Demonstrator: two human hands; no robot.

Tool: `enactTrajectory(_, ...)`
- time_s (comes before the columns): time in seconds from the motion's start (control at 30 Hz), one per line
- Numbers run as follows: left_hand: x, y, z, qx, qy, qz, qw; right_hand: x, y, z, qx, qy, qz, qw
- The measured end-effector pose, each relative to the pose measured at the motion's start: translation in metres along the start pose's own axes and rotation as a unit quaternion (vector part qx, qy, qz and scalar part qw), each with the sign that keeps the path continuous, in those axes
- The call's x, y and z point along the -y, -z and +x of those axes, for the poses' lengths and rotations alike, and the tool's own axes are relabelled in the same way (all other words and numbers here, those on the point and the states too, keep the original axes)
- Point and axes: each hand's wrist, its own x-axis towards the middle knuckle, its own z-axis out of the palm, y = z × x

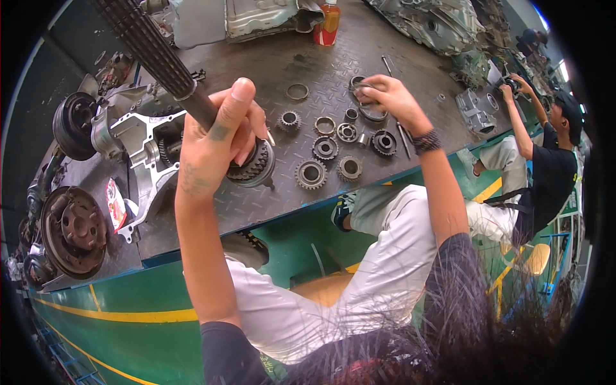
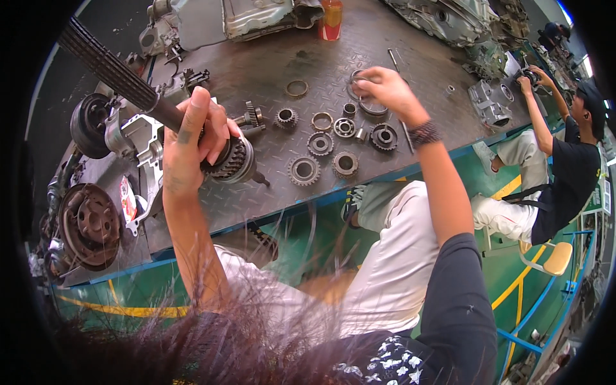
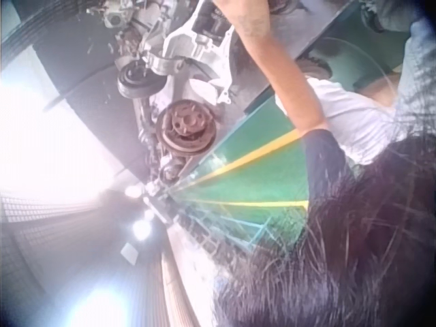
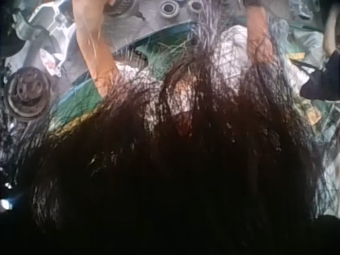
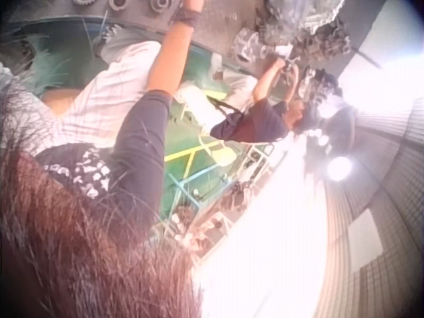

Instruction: The person places gear wheels and bearings onto a metal shaft, then holds the shaft while picking up and checking other small gear components from the table.

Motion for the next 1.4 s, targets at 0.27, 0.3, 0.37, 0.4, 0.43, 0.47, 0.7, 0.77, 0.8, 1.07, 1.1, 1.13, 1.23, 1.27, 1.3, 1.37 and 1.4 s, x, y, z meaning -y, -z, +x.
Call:
enactTrajectory(0.27, -0.001, -0.002, 0.002, -0.018, -0.004, 0.01, 1.0, -0.042, 0.024, -0.083, -0.093, 0.065, -0.086, 0.99)
enactTrajectory(0.3, -0.002, -0.001, 0.001, -0.022, 0.003, 0.033, 0.999, -0.038, 0.019, -0.087, -0.138, 0.069, -0.186, 0.97)
enactTrajectory(0.37, 0.002, 0.004, 0.0, -0.011, -0.007, 0.034, 0.999, -0.032, 0.009, -0.094, -0.096, 0.136, -0.282, 0.945)
enactTrajectory(0.4, 0.003, 0.004, 0.001, -0.018, -0.007, 0.013, 1.0, -0.031, 0.001, -0.095, -0.053, 0.179, -0.368, 0.911)
enactTrajectory(0.43, 0.003, 0.003, 0.001, -0.025, -0.007, -0.007, 1.0, -0.031, -0.007, -0.096, -0.01, 0.221, -0.449, 0.866)
enactTrajectory(0.47, 0.002, 0.003, 0.001, -0.025, -0.008, -0.007, 1.0, -0.031, -0.012, -0.096, 0.036, 0.158, -0.448, 0.879)
enactTrajectory(0.7, -0.001, 0.0, 0.0, -0.022, -0.019, -0.012, 1.0, -0.025, -0.012, -0.09, 0.054, 0.169, -0.452, 0.874)
enactTrajectory(0.77, 0.0, -0.001, 0.001, -0.022, -0.021, -0.017, 0.999, -0.031, -0.004, -0.09, -0.001, 0.233, -0.324, 0.917)
enactTrajectory(0.8, 0.0, 0.001, 0.0, -0.032, -0.018, -0.008, 0.999, -0.022, -0.003, -0.095, -0.035, 0.232, -0.314, 0.92)
enactTrajectory(1.07, 0.002, 0.002, 0.001, -0.045, -0.03, -0.017, 0.998, -0.053, 0.016, -0.114, -0.01, 0.128, -0.312, 0.941)
enactTrajectory(1.1, 0.002, 0.001, 0.001, -0.045, -0.03, -0.017, 0.998, -0.055, 0.017, -0.112, -0.01, 0.128, -0.312, 0.941)
enactTrajectory(1.13, 0.002, 0.001, 0.001, -0.048, -0.025, -0.013, 0.998, -0.056, 0.018, -0.111, -0.001, 0.105, -0.283, 0.953)
enactTrajectory(1.23, 0.0, -0.001, -0.001, -0.049, -0.014, -0.007, 0.999, -0.054, 0.02, -0.112, 0.023, 0.099, -0.278, 0.955)
enactTrajectory(1.27, -0.001, -0.002, -0.001, -0.046, -0.008, -0.008, 0.999, -0.051, 0.02, -0.113, 0.036, 0.116, -0.303, 0.945)
enactTrajectory(1.3, -0.001, -0.003, -0.001, -0.046, -0.007, -0.008, 0.999, -0.049, 0.016, -0.114, 0.036, 0.115, -0.302, 0.946)
enactTrajectory(1.37, -0.001, -0.003, -0.002, -0.047, -0.014, -0.013, 0.999, -0.045, 0.006, -0.113, -0.003, 0.176, -0.3, 0.938)
enactTrajectory(1.4, -0.001, -0.003, -0.001, -0.045, -0.014, -0.015, 0.999, -0.048, 0.008, -0.113, -0.006, 0.174, -0.302, 0.937)
